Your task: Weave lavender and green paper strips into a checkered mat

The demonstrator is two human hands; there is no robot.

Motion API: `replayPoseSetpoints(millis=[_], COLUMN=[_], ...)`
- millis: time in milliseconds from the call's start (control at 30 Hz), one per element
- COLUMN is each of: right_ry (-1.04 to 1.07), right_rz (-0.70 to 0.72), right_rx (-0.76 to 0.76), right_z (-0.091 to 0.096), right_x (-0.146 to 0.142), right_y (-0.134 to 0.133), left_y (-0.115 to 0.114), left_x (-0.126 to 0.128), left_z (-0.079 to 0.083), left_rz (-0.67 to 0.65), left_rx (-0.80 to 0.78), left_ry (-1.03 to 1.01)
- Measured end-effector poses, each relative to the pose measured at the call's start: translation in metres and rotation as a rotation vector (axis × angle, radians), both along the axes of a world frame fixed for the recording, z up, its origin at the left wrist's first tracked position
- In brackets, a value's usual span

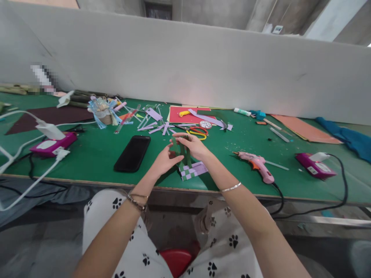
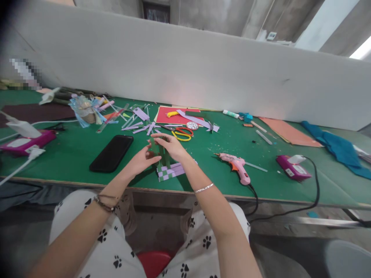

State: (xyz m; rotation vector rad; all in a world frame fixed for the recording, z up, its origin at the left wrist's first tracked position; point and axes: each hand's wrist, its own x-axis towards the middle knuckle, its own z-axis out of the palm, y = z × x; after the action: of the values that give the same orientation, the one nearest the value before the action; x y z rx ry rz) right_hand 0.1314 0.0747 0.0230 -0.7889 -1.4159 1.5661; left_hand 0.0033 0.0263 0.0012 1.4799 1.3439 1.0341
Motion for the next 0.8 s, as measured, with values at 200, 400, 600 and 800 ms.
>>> replayPoseSetpoints(millis=[200, 400, 600, 800], right_ry=[-0.107, -0.239, -0.271, -0.299], right_rz=[-0.155, -0.216, -0.253, -0.265], right_rx=[0.011, -0.064, 0.026, 0.09], right_z=[0.002, 0.003, 0.008, 0.013], right_x=[0.006, 0.023, 0.02, 0.018], right_y=[0.001, -0.002, -0.005, -0.009], left_y=[0.013, 0.016, 0.015, 0.02], left_x=[0.001, -0.007, -0.007, -0.008], left_z=[0.008, 0.012, 0.01, 0.002], left_rz=[-0.017, 0.007, -0.014, 0.057], left_rx=[0.032, 0.094, 0.136, 0.198], left_ry=[-0.032, 0.015, 0.072, 0.12])
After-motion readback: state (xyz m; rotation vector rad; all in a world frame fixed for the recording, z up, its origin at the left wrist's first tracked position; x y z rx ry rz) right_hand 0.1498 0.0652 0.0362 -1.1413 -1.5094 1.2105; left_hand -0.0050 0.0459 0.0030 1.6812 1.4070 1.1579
